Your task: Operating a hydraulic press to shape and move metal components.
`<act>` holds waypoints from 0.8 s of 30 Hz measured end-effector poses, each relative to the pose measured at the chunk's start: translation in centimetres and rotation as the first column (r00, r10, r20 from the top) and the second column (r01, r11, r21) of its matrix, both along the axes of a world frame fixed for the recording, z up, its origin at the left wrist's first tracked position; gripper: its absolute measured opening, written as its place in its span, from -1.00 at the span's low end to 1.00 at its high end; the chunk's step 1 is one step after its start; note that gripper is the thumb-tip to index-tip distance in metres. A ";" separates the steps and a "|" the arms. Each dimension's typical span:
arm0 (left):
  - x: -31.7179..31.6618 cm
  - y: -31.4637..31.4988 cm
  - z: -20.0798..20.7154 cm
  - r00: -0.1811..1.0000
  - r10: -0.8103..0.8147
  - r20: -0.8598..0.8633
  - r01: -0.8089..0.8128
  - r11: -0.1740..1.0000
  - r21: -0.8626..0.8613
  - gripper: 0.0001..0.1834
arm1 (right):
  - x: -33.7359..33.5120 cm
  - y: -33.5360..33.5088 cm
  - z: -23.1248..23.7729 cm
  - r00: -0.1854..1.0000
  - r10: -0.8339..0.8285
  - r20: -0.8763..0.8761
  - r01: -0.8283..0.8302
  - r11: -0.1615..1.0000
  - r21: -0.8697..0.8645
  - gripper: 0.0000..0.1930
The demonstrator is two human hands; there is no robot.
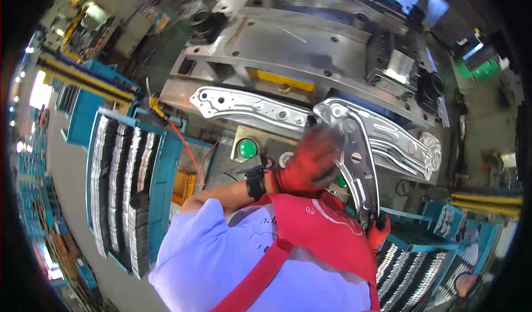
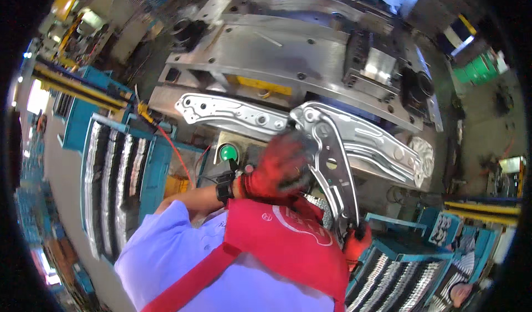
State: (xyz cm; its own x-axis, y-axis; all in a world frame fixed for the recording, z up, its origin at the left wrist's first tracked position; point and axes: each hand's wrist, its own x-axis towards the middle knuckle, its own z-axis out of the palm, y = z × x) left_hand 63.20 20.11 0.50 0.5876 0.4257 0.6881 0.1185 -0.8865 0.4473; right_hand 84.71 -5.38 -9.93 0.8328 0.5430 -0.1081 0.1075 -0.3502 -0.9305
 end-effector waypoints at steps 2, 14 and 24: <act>-0.4 -1.4 0.4 0.980 -0.069 -0.188 0.094 0.988 0.125 -0.43 | 1.3 1.7 1.1 0.785 0.357 0.506 -0.212 0.923 -0.322 -0.64; -6.3 0.2 -3.4 0.828 0.200 -0.523 -0.061 0.961 0.271 -0.38 | -4.6 16.7 11.6 0.494 0.755 0.431 -0.847 0.531 0.040 -0.42; -16.5 11.4 -3.4 0.605 0.363 -0.709 -0.402 0.907 0.122 -0.07 | -1.2 10.1 2.5 0.908 0.419 -0.006 -0.408 0.887 0.217 -0.67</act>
